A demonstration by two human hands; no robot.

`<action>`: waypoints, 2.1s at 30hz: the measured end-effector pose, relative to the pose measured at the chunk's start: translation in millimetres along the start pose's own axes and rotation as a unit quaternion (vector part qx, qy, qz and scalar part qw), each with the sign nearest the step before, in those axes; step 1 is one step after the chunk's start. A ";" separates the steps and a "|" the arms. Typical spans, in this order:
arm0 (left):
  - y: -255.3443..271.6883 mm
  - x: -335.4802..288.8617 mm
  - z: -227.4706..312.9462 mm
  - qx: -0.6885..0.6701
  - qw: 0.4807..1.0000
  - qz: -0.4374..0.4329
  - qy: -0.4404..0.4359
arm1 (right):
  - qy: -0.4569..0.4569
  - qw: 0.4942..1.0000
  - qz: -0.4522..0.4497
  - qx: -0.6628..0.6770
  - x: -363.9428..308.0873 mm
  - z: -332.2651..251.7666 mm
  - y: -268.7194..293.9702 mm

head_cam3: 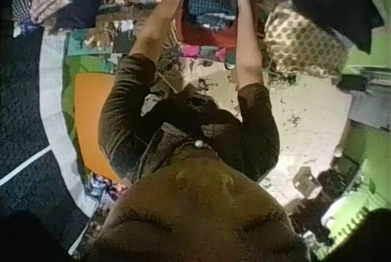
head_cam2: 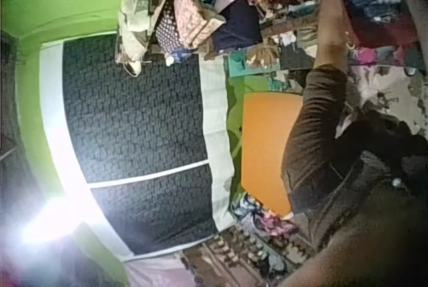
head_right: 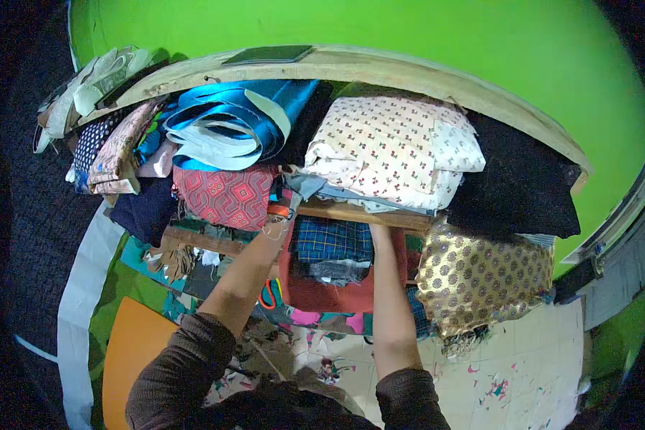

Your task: Folding various pieces of printed fabric on a table and storing them on a shelf.

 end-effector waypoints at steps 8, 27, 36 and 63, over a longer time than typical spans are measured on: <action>-1.3 -62.2 12.5 0.145 0.975 0.078 -0.146 | 0.249 0.941 0.034 -0.228 -52.7 -10.7 19.3; 11.2 -170.0 -15.0 0.157 0.971 0.161 -0.076 | 0.315 0.901 -0.012 -0.300 -173.1 -44.2 17.8; 50.7 -294.0 -76.8 0.174 0.961 0.111 0.184 | 0.417 0.863 -0.208 -0.193 -248.8 -59.7 -49.2; 10.2 -937.7 60.2 0.147 0.504 0.517 0.676 | 0.729 0.261 -0.629 0.069 -838.6 -50.2 108.5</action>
Point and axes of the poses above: each hand's wrist, its own x-axis towards the middle knuckle, its own y-axis out of the back of the hand, z = x × y, the point moved 1 cm from there along x, towards the middle knuckle, and after that the axes turned 14 degrees about -x, right-handed, at the moved point
